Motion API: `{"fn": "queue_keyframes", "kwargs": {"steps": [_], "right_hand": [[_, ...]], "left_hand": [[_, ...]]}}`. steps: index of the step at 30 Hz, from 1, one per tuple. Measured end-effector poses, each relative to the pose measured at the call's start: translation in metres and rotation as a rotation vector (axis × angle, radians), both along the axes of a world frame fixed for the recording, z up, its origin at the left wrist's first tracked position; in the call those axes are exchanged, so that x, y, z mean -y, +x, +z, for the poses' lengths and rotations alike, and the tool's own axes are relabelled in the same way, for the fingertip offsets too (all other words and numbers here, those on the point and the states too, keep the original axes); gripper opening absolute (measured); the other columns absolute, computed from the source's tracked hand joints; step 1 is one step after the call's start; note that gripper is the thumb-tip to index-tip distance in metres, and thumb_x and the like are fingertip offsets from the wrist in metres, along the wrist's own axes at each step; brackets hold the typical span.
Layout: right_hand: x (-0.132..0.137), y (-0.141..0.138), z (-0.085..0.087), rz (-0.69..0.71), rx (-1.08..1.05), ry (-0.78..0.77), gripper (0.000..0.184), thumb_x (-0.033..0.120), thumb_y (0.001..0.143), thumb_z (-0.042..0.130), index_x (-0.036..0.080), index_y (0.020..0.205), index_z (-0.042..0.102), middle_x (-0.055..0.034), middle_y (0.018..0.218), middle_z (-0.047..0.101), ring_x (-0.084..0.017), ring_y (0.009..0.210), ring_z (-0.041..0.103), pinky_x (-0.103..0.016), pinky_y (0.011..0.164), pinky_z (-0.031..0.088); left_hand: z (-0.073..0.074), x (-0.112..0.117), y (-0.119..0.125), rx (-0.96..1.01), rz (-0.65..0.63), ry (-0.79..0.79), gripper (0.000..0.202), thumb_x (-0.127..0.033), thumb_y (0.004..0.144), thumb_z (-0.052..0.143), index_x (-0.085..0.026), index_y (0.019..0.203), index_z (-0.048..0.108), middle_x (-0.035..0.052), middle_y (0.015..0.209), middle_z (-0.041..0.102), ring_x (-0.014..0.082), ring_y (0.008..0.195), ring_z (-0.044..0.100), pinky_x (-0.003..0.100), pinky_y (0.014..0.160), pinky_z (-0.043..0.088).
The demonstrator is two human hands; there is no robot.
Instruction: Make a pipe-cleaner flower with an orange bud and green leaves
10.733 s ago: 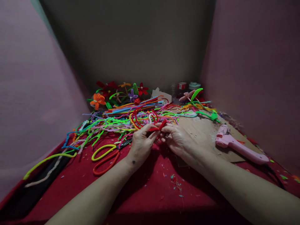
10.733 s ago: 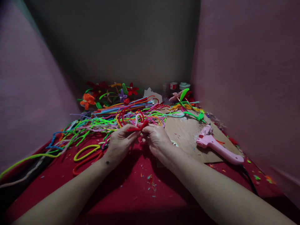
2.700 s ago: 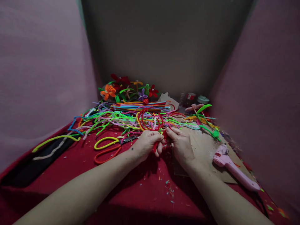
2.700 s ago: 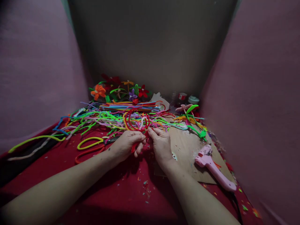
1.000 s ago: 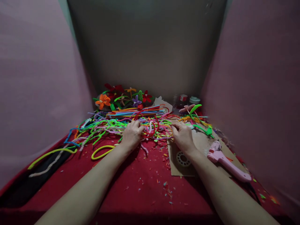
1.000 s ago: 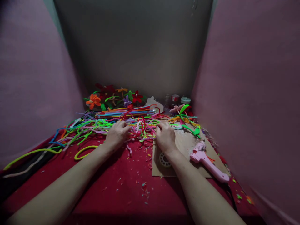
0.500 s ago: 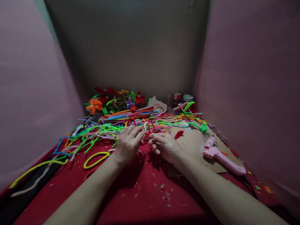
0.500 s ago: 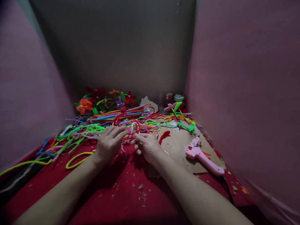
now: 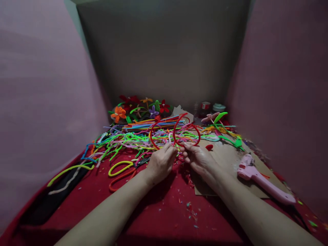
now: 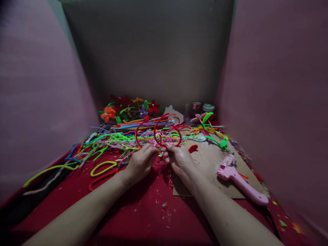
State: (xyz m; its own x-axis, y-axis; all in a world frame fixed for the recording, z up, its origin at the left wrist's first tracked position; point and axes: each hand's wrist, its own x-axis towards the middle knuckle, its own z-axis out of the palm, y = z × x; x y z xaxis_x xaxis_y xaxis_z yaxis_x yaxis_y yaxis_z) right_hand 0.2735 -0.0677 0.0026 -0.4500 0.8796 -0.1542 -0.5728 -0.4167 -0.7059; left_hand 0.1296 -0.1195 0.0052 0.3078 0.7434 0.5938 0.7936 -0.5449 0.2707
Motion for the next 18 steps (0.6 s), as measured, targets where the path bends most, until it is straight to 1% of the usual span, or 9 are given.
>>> {"fn": "queue_keyframes", "kwargs": {"steps": [2,4,6,9,11,14,18], "right_hand": [[0.003,0.0,0.0,0.018,0.03,0.026,0.002,0.012,0.066,0.062,0.013,0.068,0.061,-0.0011,0.053,0.058,-0.007,0.042,0.048,-0.016,0.034,0.033],[0.007,-0.001,-0.001,0.057,0.083,0.066,0.005,0.013,0.065,0.064,0.012,0.068,0.061,-0.0017,0.053,0.058,-0.007,0.04,0.048,-0.016,0.033,0.033],[0.01,-0.003,-0.003,0.111,0.141,0.106,0.009,0.014,0.064,0.066,0.012,0.068,0.06,-0.0019,0.053,0.059,-0.008,0.04,0.048,-0.016,0.032,0.034],[0.013,-0.004,-0.005,0.158,0.2,0.137,0.014,0.015,0.062,0.069,0.012,0.071,0.058,-0.0022,0.053,0.06,-0.008,0.04,0.05,-0.016,0.031,0.036],[0.012,-0.005,-0.006,0.127,0.202,0.15,0.017,0.016,0.061,0.07,0.013,0.073,0.057,-0.0029,0.054,0.062,-0.009,0.04,0.051,-0.016,0.032,0.038],[0.008,-0.005,-0.006,0.065,0.179,0.182,0.019,0.019,0.062,0.071,0.013,0.073,0.057,-0.0035,0.057,0.063,-0.009,0.041,0.052,-0.017,0.033,0.04],[0.005,-0.004,-0.005,0.0,0.189,0.193,0.022,0.023,0.059,0.074,0.012,0.073,0.062,-0.0014,0.057,0.062,-0.008,0.041,0.051,-0.016,0.033,0.04]], "left_hand": [[-0.001,-0.003,0.0,0.183,0.042,-0.153,0.016,-0.025,0.087,0.042,-0.016,0.085,0.055,0.0042,0.078,0.057,0.0136,0.072,0.054,0.025,0.068,0.043],[-0.001,-0.006,-0.001,0.426,0.064,-0.288,0.015,-0.03,0.084,0.048,-0.017,0.086,0.054,0.0006,0.072,0.057,0.0118,0.065,0.053,0.023,0.062,0.043],[0.001,-0.007,0.0,0.65,0.042,-0.402,0.016,-0.032,0.081,0.052,-0.017,0.086,0.054,-0.0028,0.065,0.055,0.0093,0.055,0.051,0.02,0.053,0.041],[0.005,-0.006,0.002,0.879,-0.013,-0.541,0.017,-0.032,0.077,0.056,-0.015,0.074,0.054,-0.0045,0.056,0.053,0.0065,0.044,0.047,0.018,0.044,0.037],[0.007,-0.005,0.003,0.991,-0.038,-0.615,0.02,-0.033,0.075,0.058,-0.014,0.07,0.053,-0.004,0.054,0.055,0.0059,0.041,0.047,0.017,0.04,0.035],[0.01,-0.003,0.004,1.105,-0.023,-0.672,0.019,-0.032,0.072,0.061,-0.014,0.072,0.055,-0.0038,0.054,0.057,0.0051,0.037,0.046,0.016,0.036,0.033],[0.012,-0.002,0.003,1.101,-0.012,-0.697,0.017,-0.029,0.072,0.063,-0.013,0.07,0.057,-0.0043,0.05,0.056,0.0046,0.034,0.045,0.015,0.033,0.031]]}}
